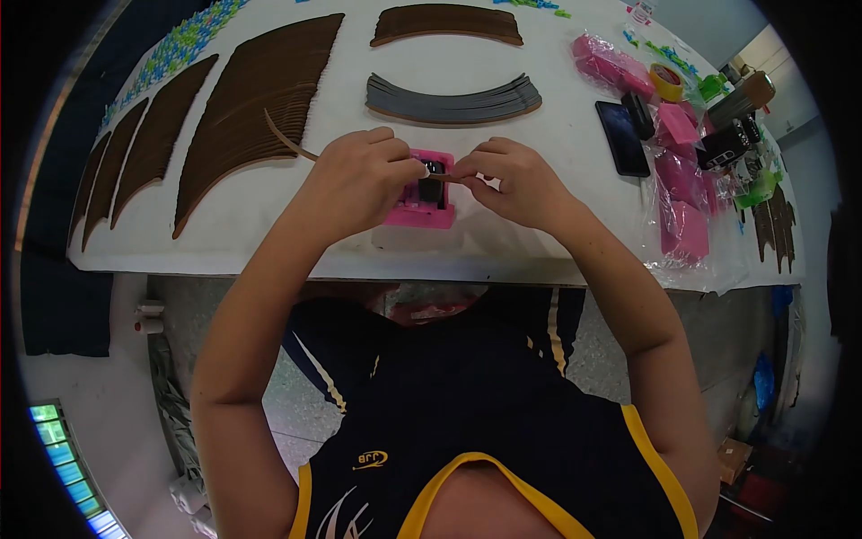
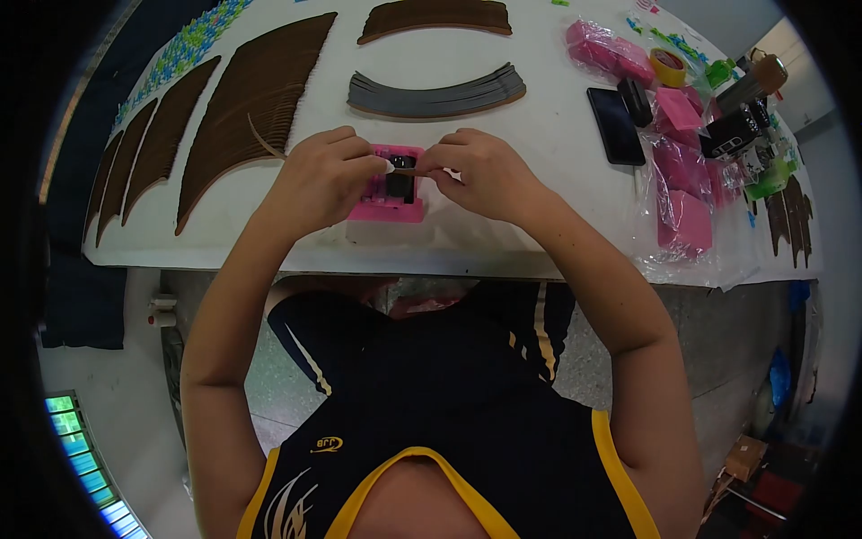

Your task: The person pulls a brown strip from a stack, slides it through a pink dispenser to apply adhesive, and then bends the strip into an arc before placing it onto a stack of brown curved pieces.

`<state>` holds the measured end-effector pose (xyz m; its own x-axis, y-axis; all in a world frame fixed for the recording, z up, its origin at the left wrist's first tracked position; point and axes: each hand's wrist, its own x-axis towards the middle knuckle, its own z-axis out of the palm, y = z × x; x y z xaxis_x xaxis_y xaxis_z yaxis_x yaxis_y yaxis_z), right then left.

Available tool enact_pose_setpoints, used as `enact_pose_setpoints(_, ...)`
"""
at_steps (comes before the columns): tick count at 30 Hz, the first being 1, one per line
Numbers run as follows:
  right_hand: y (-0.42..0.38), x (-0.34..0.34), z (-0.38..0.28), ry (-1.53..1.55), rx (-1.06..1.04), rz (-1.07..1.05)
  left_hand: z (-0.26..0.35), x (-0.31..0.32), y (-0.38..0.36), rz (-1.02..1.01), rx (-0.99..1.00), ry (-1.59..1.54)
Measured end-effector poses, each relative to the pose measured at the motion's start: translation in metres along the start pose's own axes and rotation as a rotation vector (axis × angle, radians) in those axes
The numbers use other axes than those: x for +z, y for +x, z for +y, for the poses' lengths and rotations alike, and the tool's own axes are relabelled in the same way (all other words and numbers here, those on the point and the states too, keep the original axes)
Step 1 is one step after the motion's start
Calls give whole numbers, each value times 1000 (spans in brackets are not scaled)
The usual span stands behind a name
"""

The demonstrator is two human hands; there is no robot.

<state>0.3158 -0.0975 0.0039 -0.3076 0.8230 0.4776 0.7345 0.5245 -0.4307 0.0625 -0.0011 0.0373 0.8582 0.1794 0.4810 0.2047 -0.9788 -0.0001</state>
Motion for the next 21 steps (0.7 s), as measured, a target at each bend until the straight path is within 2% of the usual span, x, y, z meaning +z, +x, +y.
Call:
enact_pose_setpoints(6, -3, 0, 1, -12, -42, 34, 1, -2, 1, 4, 4, -22)
enact_pose_setpoints(13, -34, -31, 15, -69, 24, -25, 2, 0, 2, -8, -16, -40)
enact_pose_setpoints(19, -85, -78, 26, -162, 158, -27, 4, 4, 6, -18, -1, -57)
enact_pose_setpoints(21, -100, -89, 27, -181, 315, 21, 4, 4, 8, -33, 2, -64)
